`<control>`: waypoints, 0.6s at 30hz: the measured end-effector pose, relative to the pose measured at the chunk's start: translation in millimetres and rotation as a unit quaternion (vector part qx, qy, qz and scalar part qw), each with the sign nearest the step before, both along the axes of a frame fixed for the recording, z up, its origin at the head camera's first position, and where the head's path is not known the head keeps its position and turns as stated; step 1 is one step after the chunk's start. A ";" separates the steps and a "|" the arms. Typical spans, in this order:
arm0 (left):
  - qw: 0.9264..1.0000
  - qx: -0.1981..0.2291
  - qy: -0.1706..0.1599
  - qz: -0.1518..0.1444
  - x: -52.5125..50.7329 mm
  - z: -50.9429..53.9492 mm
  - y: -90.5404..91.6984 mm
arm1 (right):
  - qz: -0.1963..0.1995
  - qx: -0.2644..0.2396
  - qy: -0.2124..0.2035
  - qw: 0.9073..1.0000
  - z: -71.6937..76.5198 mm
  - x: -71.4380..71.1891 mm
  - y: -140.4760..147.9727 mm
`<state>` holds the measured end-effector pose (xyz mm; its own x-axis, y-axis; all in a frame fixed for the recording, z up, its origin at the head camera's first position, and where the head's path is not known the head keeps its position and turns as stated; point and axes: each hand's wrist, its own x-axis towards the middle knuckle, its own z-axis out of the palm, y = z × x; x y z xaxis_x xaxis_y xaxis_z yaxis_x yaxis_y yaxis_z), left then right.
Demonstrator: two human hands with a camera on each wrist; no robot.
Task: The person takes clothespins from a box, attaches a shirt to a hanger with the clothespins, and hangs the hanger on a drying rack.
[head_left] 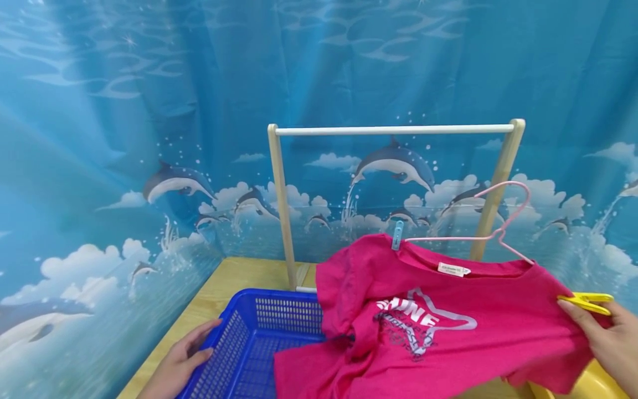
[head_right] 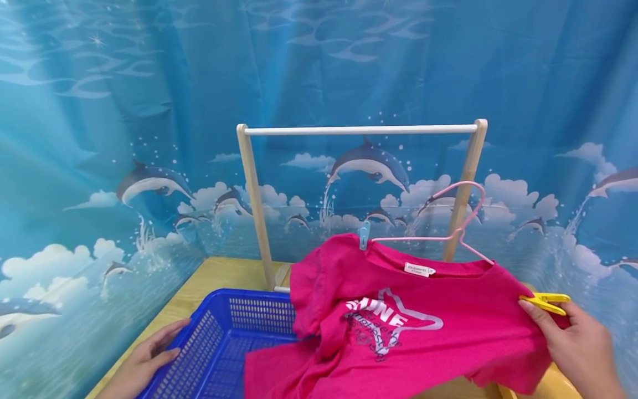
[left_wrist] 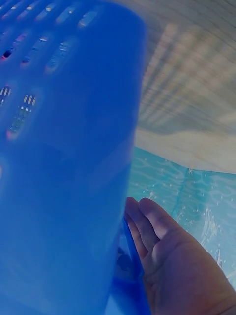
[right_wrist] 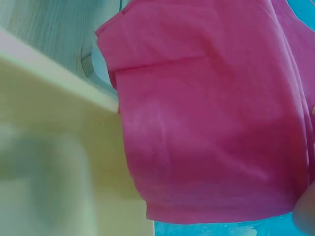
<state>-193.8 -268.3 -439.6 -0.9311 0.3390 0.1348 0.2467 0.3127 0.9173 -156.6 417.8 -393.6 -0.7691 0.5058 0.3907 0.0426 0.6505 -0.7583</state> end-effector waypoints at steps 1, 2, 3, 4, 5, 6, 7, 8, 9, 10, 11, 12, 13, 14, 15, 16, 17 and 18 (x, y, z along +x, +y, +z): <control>1.000 -0.002 -0.003 -0.001 0.0 0.8 -0.4 | 0.000 -0.003 0.002 1.000 -0.5 -0.4 2.2; 1.000 -0.003 -0.006 -0.001 0.1 1.3 -0.5 | -0.001 -0.007 0.007 1.000 -1.2 -0.6 4.2; 1.000 -0.004 -0.004 0.000 0.2 1.5 -0.3 | 0.001 -0.009 0.017 1.000 -2.2 -0.5 6.2; 1.000 -0.005 -0.004 0.001 0.5 1.2 -0.1 | 0.006 -0.015 0.033 0.999 -3.1 -0.2 7.9; 1.000 -0.005 -0.005 0.002 0.7 0.9 0.2 | 0.007 -0.021 0.046 0.999 -3.2 -0.3 9.0; 1.000 -0.004 -0.008 0.004 1.0 0.7 0.7 | 0.009 -0.026 0.058 0.998 -3.3 -0.2 9.7; 1.000 -0.004 -0.012 0.009 1.3 0.6 1.4 | 0.012 -0.032 0.068 0.997 -2.9 -0.3 10.3; 1.000 -0.003 -0.017 0.013 1.5 0.5 2.1 | 0.015 -0.035 0.081 0.996 -3.1 -0.4 11.0; 1.000 -0.003 -0.017 0.019 1.6 0.2 2.9 | 0.017 -0.040 0.092 0.995 -2.8 -0.9 11.9; 1.000 -0.004 -0.015 0.024 1.8 -0.2 3.5 | 0.016 -0.045 0.098 0.994 -2.4 -1.4 13.1; 0.999 -0.005 -0.015 0.028 1.7 -0.4 4.0 | 0.013 -0.045 0.097 0.994 -2.3 -1.7 14.6; 0.999 -0.006 -0.012 0.032 1.7 -0.7 4.2 | 0.007 -0.043 0.090 0.995 -2.0 -1.3 16.6; 0.999 -0.009 -0.006 0.034 1.8 -1.0 4.3 | -0.002 -0.034 0.082 0.996 -1.5 -0.7 18.6; 0.999 -0.010 -0.002 0.033 2.0 -1.3 4.2 | -0.013 -0.030 0.076 0.997 -1.1 0.0 20.8; 0.999 -0.013 0.005 0.034 2.1 -1.4 3.9 | -0.023 -0.029 0.075 0.997 -0.6 0.7 22.8; 0.999 -0.014 0.010 0.034 2.1 -1.3 3.6 | -0.031 -0.024 0.065 0.997 -0.3 2.0 25.0; 0.999 -0.013 0.011 0.032 2.2 -1.2 3.1 | -0.036 -0.021 0.063 0.997 0.2 3.0 26.6; 0.999 -0.015 0.015 0.029 2.3 -1.0 2.4 | -0.040 -0.017 0.058 0.997 0.5 4.0 28.1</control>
<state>-191.5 -265.9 -440.6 -0.9450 0.2889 0.1537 0.2547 0.3548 0.8996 -152.6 445.9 -393.1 -0.6762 0.5783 0.4564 0.0044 0.6227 -0.7825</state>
